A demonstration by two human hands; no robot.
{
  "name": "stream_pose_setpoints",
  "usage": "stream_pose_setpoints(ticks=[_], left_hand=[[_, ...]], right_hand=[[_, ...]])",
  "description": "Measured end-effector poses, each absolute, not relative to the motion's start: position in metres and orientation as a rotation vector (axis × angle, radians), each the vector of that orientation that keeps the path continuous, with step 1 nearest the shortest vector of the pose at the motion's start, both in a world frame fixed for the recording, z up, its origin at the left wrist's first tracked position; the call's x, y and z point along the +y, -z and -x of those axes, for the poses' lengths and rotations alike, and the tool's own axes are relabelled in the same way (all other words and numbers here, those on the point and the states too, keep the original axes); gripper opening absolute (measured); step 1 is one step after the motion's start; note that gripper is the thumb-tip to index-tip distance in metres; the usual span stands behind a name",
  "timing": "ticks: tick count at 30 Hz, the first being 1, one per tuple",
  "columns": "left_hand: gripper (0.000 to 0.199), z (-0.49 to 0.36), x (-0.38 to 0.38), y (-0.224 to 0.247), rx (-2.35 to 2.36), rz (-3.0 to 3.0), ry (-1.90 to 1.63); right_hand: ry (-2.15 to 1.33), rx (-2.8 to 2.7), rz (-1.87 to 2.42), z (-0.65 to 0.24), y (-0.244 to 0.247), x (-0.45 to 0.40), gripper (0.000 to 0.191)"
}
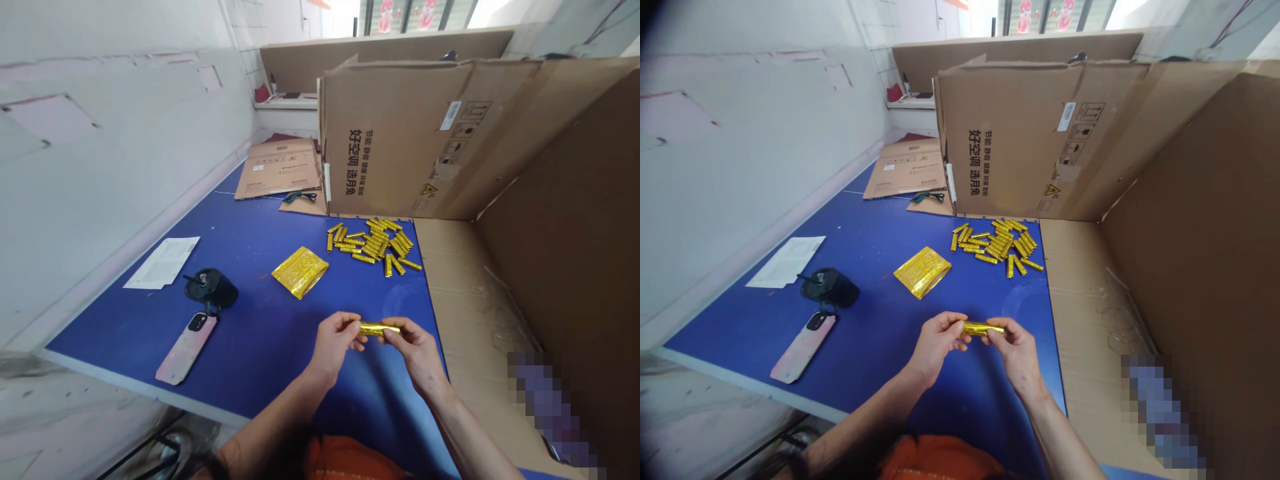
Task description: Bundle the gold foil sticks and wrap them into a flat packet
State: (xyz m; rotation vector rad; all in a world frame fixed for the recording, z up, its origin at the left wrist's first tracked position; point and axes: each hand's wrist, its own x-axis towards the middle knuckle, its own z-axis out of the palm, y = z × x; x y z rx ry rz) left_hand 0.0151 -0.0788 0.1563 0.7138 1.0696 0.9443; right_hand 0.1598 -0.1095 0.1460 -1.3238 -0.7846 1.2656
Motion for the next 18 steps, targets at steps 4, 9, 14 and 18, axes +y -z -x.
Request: stream_pose_setpoints(ticks=[4, 9, 14, 18], left_hand=[[0.025, -0.0152, -0.0784, -0.1561, 1.079, -0.751, -0.946], [0.021, -0.0170, -0.0787, -0.1578, 1.075, -0.793, -0.922], [0.019, -0.0173, -0.0784, -0.1543, 1.104, -0.821, -0.919], [0.021, -0.0172, -0.0782, -0.1525, 1.121, -0.809, -0.873]], right_hand=[[-1.288, -0.739, 1.290, -0.1608, -0.1452, -0.1099, 0.031], [-1.290, -0.776, 1.303, -0.1614, -0.1464, -0.1099, 0.028], [-1.337, -0.758, 1.303, -0.1607, -0.1474, -0.1092, 0.033], [-1.290, -0.781, 1.327, -0.1607, -0.1486, -0.1091, 0.032]])
